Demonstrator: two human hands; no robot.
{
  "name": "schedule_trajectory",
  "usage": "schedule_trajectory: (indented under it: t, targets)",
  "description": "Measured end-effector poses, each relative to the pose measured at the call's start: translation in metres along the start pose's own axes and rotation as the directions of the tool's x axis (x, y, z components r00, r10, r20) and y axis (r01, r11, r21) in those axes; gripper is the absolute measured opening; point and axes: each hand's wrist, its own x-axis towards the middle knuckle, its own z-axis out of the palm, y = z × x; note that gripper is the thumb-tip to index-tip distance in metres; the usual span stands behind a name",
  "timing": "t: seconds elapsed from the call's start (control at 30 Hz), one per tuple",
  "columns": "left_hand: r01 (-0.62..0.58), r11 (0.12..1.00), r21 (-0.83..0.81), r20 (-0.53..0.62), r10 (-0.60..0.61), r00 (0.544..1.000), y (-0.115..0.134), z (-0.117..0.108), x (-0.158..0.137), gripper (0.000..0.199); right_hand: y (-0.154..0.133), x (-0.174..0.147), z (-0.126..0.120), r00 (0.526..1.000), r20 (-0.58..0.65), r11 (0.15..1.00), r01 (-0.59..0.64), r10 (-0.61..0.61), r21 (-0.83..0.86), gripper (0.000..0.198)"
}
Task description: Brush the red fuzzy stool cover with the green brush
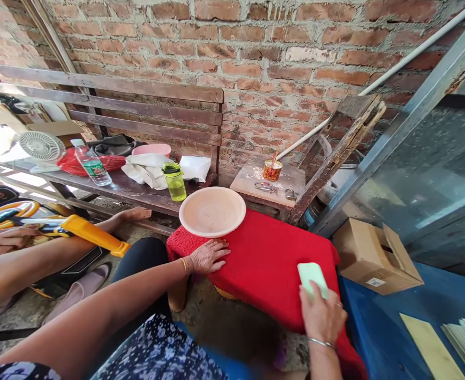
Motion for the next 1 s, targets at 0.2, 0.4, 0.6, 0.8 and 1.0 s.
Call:
schedule_trajectory:
  t: [0.2, 0.4, 0.6, 0.8, 1.0]
  targets:
    - [0.012, 1.000, -0.003, 0.005, -0.012, 1.000, 0.002, -0.001, 0.000, 0.042, 0.029, 0.006, -0.007, 0.971, -0.115, 0.977, -0.209, 0.212, 0.032, 0.057]
    - [0.007, 1.000, -0.005, 0.004, -0.007, 1.000, 0.001, 0.000, 0.000, 0.041, -0.097, -0.004, -0.015, 0.888, -0.203, 0.871, 0.450, -0.413, 0.199, 0.030]
    - [0.005, 1.000, -0.009, 0.006, -0.005, 1.000, -0.002, 0.001, -0.001, 0.042, -0.072, -0.004, -0.004, 0.919, -0.148, 0.911, 0.386, -0.366, 0.144, 0.027]
    - [0.000, 1.000, -0.020, -0.006, 0.000, 1.000, -0.002, 0.002, -0.001, 0.041, 0.032, 0.008, -0.002, 0.932, 0.026, 0.933, -0.361, 0.360, 0.008, 0.050]
    - [0.004, 1.000, -0.004, 0.010, -0.004, 1.000, 0.001, 0.000, 0.000, 0.041, -0.046, 0.033, -0.006, 0.945, 0.188, 0.890, -0.319, 0.269, 0.326, 0.048]
